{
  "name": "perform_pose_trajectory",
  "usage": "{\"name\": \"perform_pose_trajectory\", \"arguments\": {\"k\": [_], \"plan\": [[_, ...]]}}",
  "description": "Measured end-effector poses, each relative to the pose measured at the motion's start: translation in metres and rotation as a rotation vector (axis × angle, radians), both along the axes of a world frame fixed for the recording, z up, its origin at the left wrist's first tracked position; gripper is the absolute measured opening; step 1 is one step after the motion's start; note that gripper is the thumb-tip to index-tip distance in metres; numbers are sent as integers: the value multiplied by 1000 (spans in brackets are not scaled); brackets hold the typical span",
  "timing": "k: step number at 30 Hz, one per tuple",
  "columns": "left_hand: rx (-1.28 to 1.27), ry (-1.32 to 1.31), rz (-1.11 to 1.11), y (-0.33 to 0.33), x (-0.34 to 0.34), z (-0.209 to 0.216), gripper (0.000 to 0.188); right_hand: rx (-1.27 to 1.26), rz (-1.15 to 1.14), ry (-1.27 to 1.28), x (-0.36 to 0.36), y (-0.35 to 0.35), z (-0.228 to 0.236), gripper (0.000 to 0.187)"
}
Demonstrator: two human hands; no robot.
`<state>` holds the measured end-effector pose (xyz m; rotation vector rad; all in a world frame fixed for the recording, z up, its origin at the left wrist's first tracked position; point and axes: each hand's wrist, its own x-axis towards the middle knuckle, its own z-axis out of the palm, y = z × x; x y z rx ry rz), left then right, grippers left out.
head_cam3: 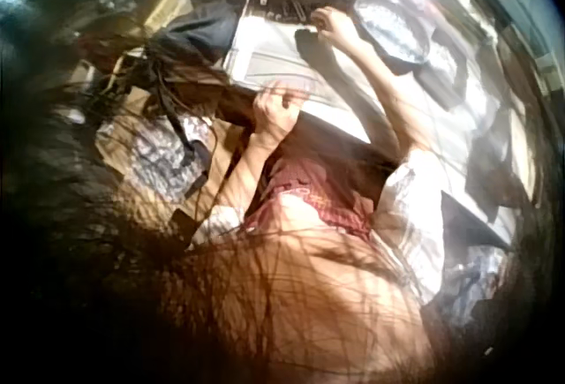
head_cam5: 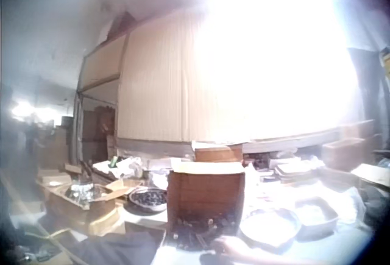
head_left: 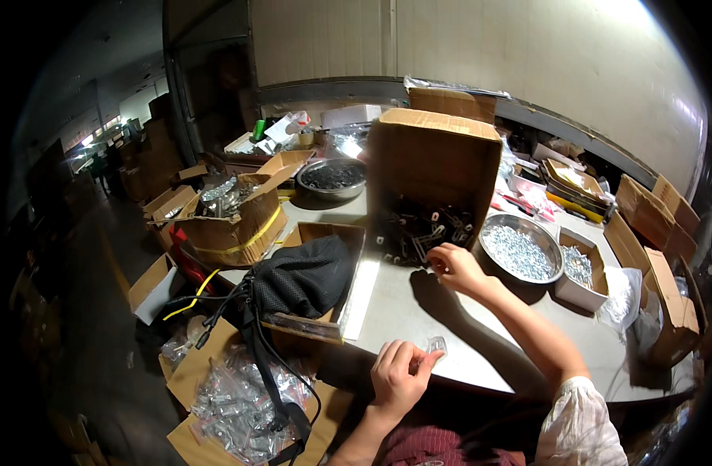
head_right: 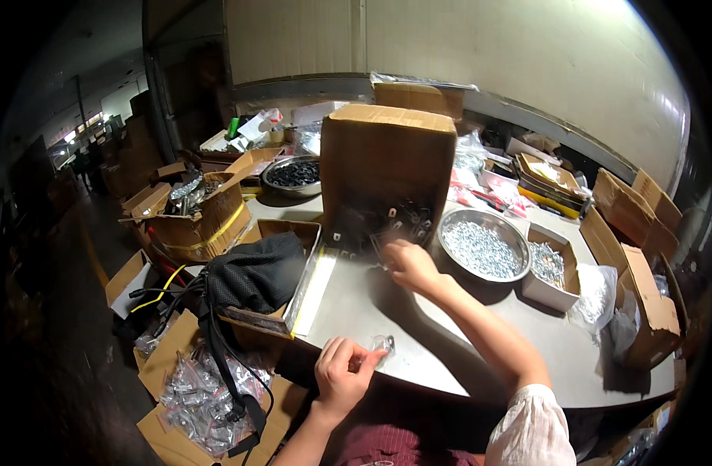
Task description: The person sits at a workbench and repeatedly picks up small metal fasteners and washers from a metal bowl and a cardboard box. They place these items into small clear plastic bags, seal the bags, and place them into a black mesh bag. The process is repetitive and involves handling small hardware components one by one.
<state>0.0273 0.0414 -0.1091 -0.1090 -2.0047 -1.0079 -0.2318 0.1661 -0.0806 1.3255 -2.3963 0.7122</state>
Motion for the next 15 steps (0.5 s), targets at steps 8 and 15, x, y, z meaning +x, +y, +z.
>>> {"name": "perform_pose_trajectory", "arguments": {"k": [8, 15], "plan": [[118, -63, -43, 8, -4, -9, 31, 118, -67, 232, -17, -54, -34, 16], [160, -126, -105, 13, 0, -18, 22, -307, 49, -423, 13, 17, 3, 14]]}}
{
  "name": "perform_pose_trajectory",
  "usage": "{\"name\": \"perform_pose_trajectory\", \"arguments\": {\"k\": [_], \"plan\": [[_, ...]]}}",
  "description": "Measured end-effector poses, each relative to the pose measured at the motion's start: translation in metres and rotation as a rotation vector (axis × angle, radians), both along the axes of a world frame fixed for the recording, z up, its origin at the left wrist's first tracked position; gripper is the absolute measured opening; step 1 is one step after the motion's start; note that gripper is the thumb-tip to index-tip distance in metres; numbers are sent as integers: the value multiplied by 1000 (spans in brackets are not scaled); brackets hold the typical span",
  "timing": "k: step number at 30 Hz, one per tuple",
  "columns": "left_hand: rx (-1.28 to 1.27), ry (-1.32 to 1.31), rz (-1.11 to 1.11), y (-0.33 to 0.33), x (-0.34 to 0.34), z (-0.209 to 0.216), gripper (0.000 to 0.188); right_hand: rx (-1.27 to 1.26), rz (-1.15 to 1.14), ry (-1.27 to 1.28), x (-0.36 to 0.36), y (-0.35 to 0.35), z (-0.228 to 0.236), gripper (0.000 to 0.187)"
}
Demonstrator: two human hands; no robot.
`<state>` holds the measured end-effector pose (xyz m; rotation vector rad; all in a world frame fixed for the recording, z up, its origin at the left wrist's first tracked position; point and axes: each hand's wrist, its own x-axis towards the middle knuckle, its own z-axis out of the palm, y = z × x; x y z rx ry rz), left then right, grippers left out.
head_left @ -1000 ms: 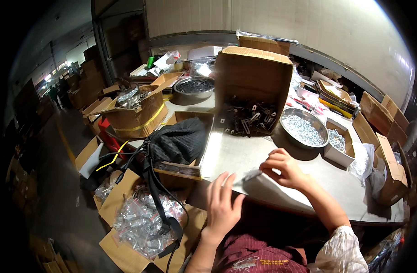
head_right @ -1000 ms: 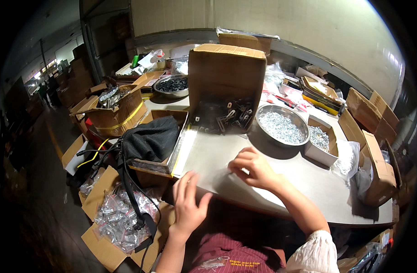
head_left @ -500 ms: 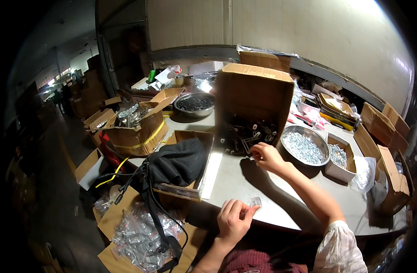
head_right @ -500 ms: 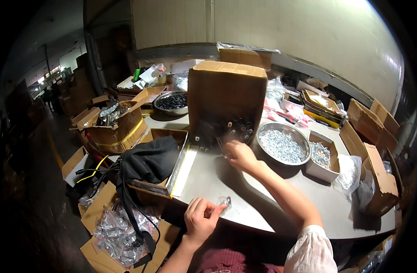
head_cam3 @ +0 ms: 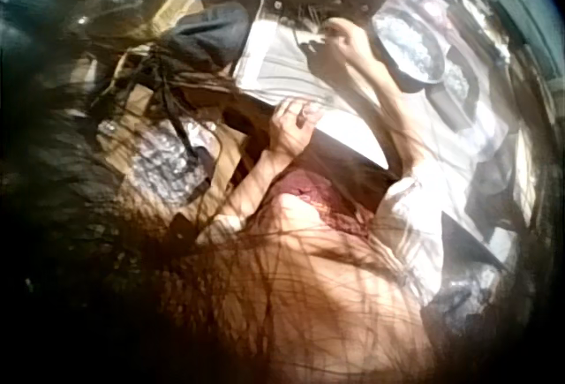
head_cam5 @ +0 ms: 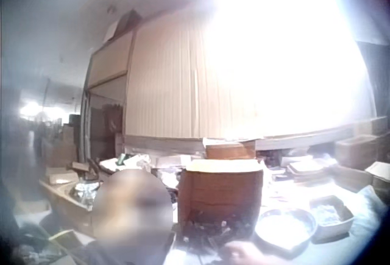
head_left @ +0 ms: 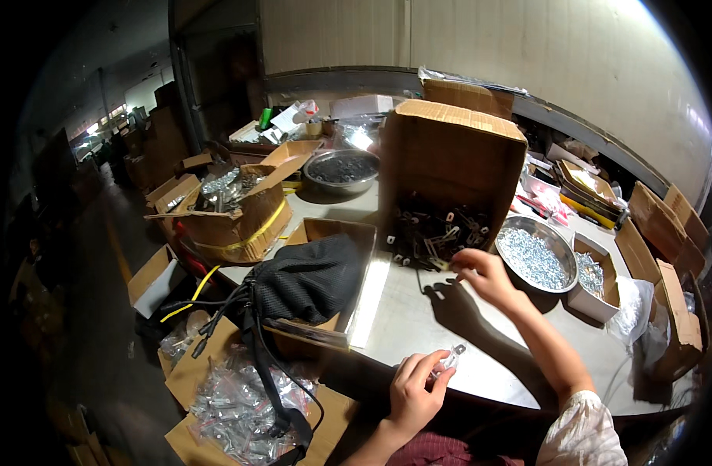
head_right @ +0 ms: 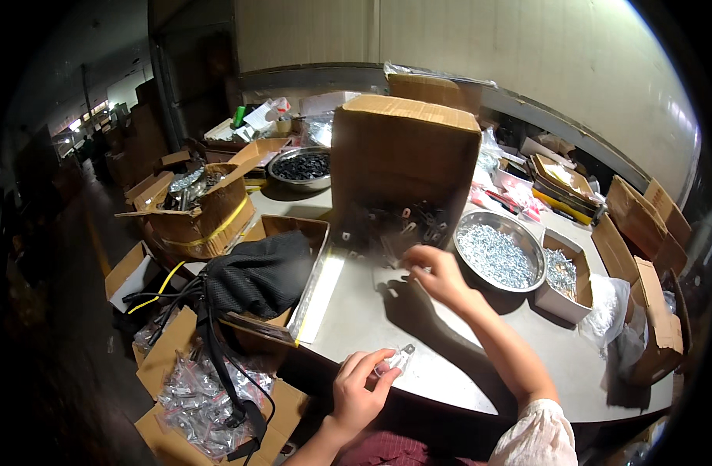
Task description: The person sits at a workbench and repeatedly picks up small metal fasteners and washers from a metal bowl and a cardboard box. They place these items into small clear plastic bags, seal the bags, and place them into a black mesh bag. The process is repetitive and involves handling small hardware components one by one.
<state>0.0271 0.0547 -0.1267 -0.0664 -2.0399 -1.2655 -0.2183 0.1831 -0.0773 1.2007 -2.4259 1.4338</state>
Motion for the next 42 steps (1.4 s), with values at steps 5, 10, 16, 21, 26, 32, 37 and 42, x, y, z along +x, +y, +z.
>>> {"name": "perform_pose_trajectory", "arguments": {"k": [5, 10, 16, 21, 26, 32, 37, 42], "plan": [[29, 17, -34, 13, -17, -3, 18, 139, -206, -227, -19, 28, 37, 22], [-55, 21, -42, 23, -24, 11, 30, 432, -334, 63, -51, 5, 14, 13], [-106, 44, 39, 18, -29, 14, 34, 598, -438, 327, -66, -29, -20, 18], [-99, 5, 33, 16, -27, 14, 31, 516, -345, 338, -38, -20, -13, 15], [-106, -8, 29, 21, -30, 18, 30, 215, -61, 81, 34, 31, 30, 14], [-185, -22, -37, 40, -38, 36, 28, 288, 122, 516, 123, 81, 70, 18], [-246, 53, -109, 60, -44, 38, 24, 480, 64, 739, 156, 100, 59, 14], [-230, 38, -118, 73, -45, 33, 20, 371, 100, 471, 156, 120, 60, 15]]}}
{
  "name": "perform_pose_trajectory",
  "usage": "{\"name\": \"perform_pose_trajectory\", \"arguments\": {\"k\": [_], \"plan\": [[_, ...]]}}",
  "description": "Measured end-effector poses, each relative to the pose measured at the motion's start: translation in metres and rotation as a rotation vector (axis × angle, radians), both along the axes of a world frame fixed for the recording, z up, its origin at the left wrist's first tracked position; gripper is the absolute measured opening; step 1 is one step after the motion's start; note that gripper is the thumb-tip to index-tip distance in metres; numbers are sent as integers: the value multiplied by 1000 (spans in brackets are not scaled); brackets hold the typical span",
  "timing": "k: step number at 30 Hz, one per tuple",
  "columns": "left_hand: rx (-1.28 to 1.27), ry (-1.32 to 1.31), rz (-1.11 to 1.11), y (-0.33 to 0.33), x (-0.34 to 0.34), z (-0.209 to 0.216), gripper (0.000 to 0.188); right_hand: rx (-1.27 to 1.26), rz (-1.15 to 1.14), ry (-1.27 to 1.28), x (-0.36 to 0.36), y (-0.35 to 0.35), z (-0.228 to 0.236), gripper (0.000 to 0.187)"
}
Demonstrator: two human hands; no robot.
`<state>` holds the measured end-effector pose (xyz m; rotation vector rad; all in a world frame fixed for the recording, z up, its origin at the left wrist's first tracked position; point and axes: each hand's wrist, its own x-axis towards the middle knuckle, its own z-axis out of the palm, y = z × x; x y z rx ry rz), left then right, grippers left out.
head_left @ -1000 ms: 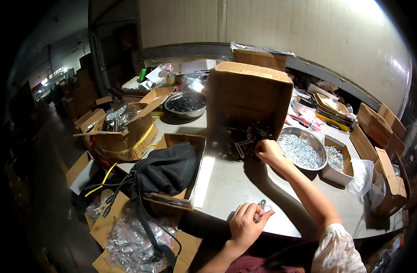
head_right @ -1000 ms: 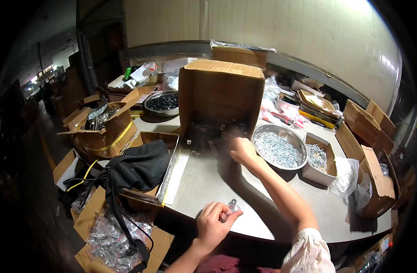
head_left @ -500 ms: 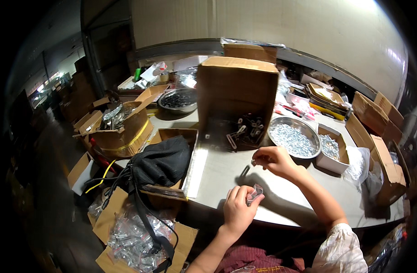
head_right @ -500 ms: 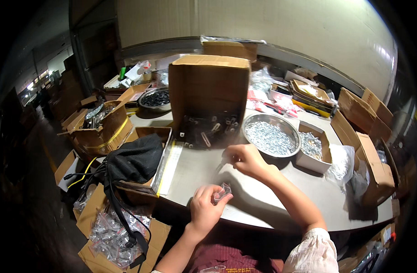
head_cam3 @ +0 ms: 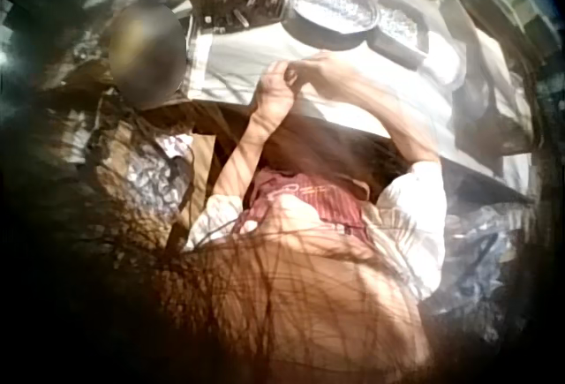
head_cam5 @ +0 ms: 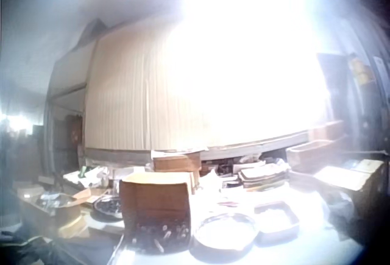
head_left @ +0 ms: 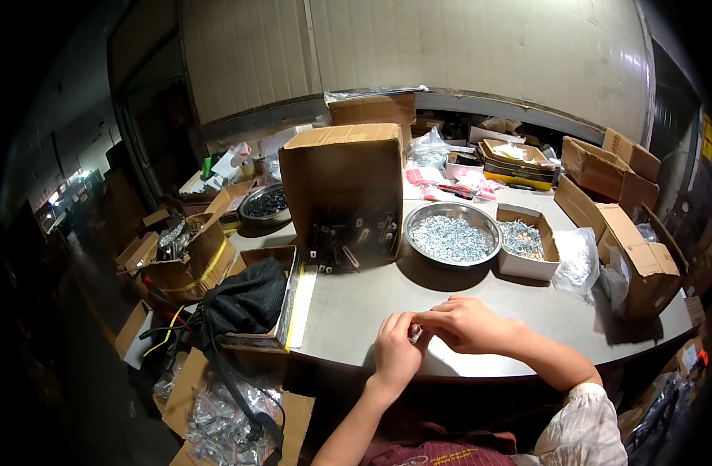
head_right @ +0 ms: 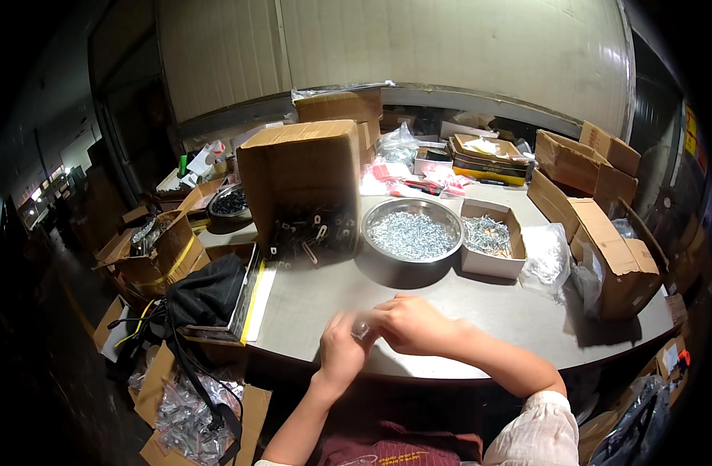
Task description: The person sits at a workbench and repeatedly picks up small metal fasteners and washers from a metal bowl and a cardboard box. They place these items into small clear plastic bags, seal the bags, and place them into a black mesh bag. The process is repetitive and involves handling small hardware components one by one.
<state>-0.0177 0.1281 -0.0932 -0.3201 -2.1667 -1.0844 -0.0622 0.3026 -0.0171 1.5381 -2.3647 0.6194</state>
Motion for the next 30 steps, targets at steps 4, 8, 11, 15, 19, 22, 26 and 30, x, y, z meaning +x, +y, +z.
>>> {"name": "perform_pose_trajectory", "arguments": {"k": [4, 8, 11, 15, 19, 22, 26, 30], "plan": [[141, -99, -24, 7, 3, 3, 17, -191, -99, -271, -12, 16, 7, 28], [257, -166, -82, 11, -1, -5, 19, -99, -186, -404, -45, 37, 0, 30], [300, -174, -97, 12, -6, -14, 19, 33, -133, -667, -58, 52, -18, 44], [397, -272, -139, 10, -8, -16, 22, -32, -172, -833, -62, 54, -22, 28], [395, -264, -168, -1, -15, -26, 24, -260, -156, -806, -68, 50, -10, 21], [421, -435, -125, -8, -13, -6, 25, -419, -219, -778, -87, 52, -8, 20], [700, -449, -153, -36, -16, -8, 22, -338, -373, -530, -112, 32, -17, 28], [791, -351, -126, -54, -16, -8, 21, -266, -420, -424, -129, -5, -52, 30]]}}
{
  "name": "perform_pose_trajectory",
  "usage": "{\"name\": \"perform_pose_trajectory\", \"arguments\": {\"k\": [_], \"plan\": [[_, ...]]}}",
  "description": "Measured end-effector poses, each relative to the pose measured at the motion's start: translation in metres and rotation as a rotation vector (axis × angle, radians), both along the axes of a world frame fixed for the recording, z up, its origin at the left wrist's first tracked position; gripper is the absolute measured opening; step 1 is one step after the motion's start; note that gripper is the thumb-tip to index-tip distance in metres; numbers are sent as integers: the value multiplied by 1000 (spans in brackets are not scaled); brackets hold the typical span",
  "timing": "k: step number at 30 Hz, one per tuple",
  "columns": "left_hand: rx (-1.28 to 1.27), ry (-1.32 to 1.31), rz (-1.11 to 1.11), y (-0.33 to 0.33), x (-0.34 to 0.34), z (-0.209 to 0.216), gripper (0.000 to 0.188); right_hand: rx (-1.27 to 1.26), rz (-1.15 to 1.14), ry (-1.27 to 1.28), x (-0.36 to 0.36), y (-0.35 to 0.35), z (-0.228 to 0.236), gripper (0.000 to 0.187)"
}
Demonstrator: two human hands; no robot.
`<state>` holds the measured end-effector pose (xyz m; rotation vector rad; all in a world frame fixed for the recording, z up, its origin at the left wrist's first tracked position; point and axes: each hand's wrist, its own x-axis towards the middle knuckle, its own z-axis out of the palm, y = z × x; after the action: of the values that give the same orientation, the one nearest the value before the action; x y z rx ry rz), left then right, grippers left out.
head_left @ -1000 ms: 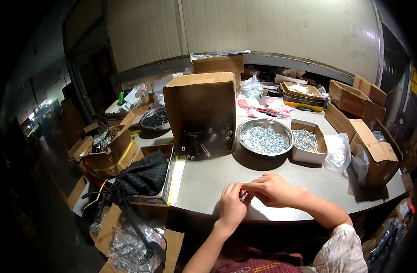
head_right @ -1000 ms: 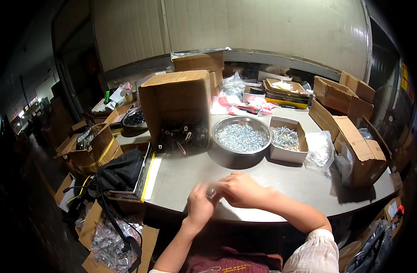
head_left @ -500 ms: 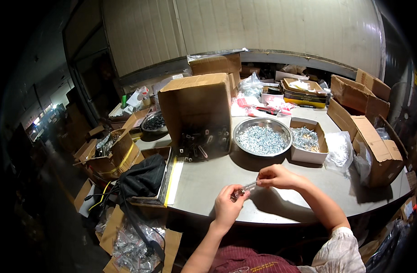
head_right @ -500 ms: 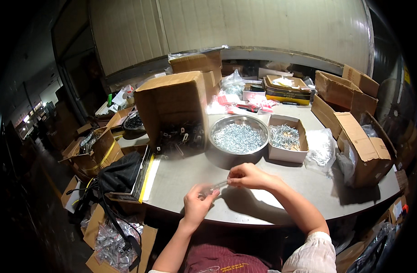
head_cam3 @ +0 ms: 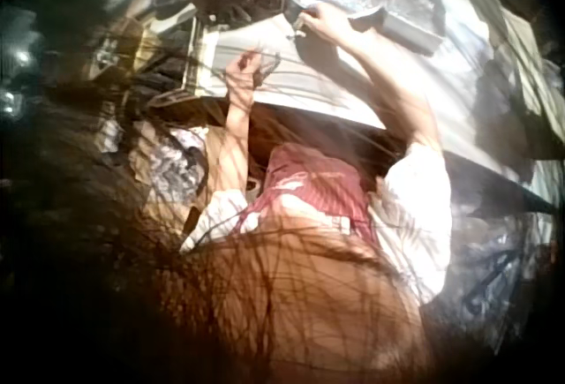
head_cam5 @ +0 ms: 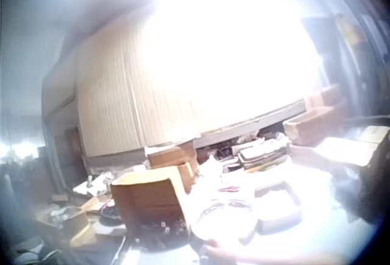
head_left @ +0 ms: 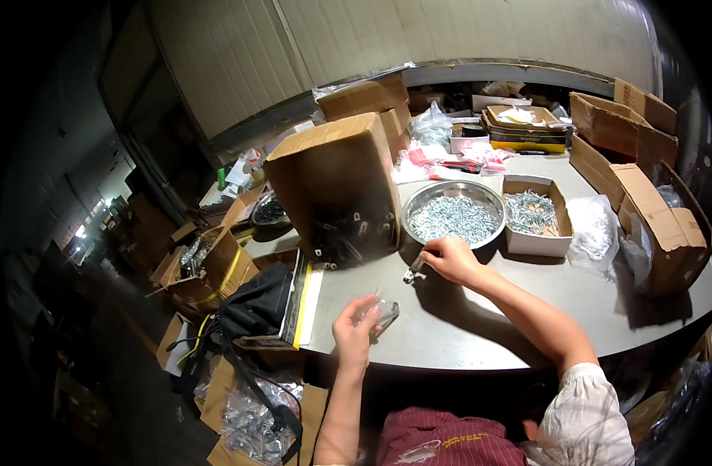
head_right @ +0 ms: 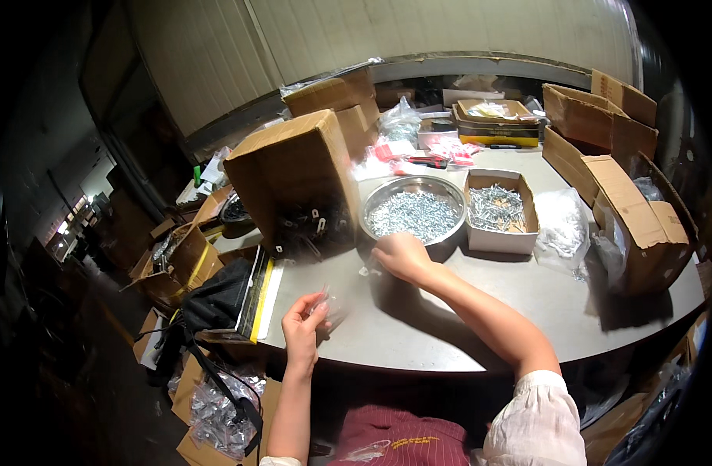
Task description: The person sits at a workbench and repeatedly picks up small metal fasteners and washers from a metal bowl and a cardboard box. They place these items into small clear plastic bags, seal the bags, and place them into a black mesh bag. The process is repetitive and involves handling small hardware components one by one.
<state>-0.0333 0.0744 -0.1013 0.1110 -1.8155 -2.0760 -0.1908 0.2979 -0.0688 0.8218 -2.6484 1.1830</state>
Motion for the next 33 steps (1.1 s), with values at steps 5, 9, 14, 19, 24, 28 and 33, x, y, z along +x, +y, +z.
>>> {"name": "perform_pose_trajectory", "arguments": {"k": [5, 9, 14, 19, 24, 28, 33], "plan": [[-158, -25, 27, 4, 8, 10, 12, 76, 119, 213, 41, -12, 32, 29], [-353, 85, 53, 29, 0, 8, 15, -84, 555, 436, 80, -13, 55, 33], [-574, -3, 24, 52, -3, 24, 20, 286, 443, 390, 86, -1, 48, 36], [-556, 30, 56, 62, -6, 29, 24, 209, 397, 598, 75, 6, 30, 12], [-946, 313, 341, 70, -21, 29, 34, 290, 455, 600, 70, 26, 36, 35], [-806, 275, 74, 60, -46, 10, 31, 311, 649, 308, 62, 43, 78, 48], [-176, -44, -506, 105, -76, 11, 16, 193, 91, 344, -10, 71, 64, 19]]}}
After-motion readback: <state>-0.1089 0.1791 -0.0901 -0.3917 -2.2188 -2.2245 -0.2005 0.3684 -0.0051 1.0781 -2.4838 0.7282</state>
